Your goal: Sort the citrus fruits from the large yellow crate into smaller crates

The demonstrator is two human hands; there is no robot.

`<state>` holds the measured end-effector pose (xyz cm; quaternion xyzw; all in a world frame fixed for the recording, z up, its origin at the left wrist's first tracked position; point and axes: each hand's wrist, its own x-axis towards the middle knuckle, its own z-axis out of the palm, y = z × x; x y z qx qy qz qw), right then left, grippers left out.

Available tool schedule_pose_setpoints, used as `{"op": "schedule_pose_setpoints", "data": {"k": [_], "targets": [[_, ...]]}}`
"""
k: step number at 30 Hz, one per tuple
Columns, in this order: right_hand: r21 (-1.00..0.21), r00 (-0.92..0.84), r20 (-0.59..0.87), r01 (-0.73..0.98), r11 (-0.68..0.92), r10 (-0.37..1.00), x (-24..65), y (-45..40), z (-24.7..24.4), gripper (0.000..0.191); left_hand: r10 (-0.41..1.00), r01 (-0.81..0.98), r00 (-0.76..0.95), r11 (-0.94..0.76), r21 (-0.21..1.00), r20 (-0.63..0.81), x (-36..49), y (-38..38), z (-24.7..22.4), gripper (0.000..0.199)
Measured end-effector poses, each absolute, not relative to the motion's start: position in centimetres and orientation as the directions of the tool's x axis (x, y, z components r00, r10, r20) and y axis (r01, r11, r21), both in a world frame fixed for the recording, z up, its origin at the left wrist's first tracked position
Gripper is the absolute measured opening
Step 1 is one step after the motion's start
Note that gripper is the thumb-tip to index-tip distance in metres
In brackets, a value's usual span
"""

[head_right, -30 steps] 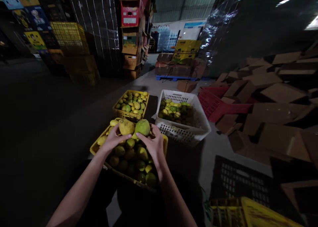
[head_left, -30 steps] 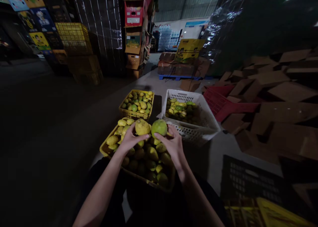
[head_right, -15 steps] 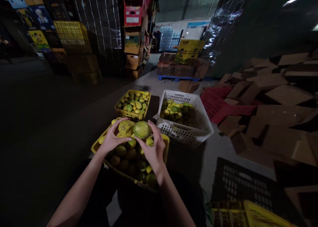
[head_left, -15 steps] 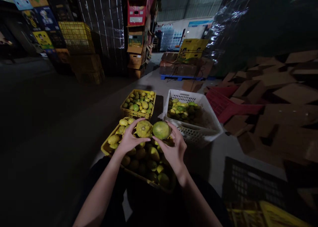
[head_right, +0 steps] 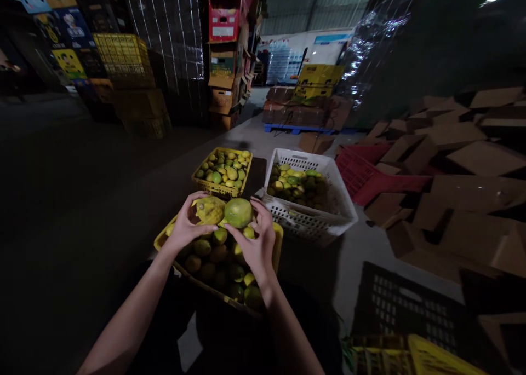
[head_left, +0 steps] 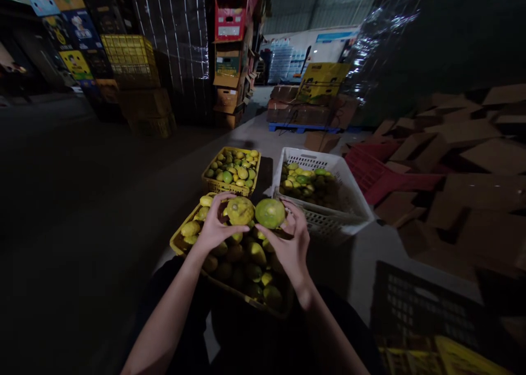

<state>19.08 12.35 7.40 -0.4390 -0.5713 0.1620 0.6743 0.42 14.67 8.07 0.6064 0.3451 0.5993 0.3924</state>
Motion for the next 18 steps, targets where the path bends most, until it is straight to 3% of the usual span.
{"op": "schedule_pose_setpoints", "data": {"k": [4, 9, 14, 18], "targets": [[-0.922, 0.271, 0.379, 0.027, 0.386, 0.885, 19.5, 12.2, 8.4, 0.064, 0.962, -0.234, 0.023, -0.26, 0.937, 0.272, 0.1, 14.8, 8.0, 0.077], [-0.928, 0.196, 0.213, -0.267, 0.261, 0.957, 19.4, 12.1, 8.6, 0.046, 0.996, -0.455, 0.076, -0.013, 0.89, 0.053, -0.3, 14.5, 8.1, 0.063], [-0.895, 0.12, 0.054, -0.434, 0.101, 0.991, 18.9, 12.6, 8.2, 0.033, 0.998, -0.55, 0.048, 0.053, 0.833, -0.032, 0.3, 14.7, 8.4, 0.045], [-0.899, 0.088, 0.018, -0.435, 0.055, 0.996, 18.5, 12.9, 7.4, 0.032, 1.0, -0.591, 0.012, 0.021, 0.806, -0.017, 1.5, 15.2, 7.9, 0.042]]}}
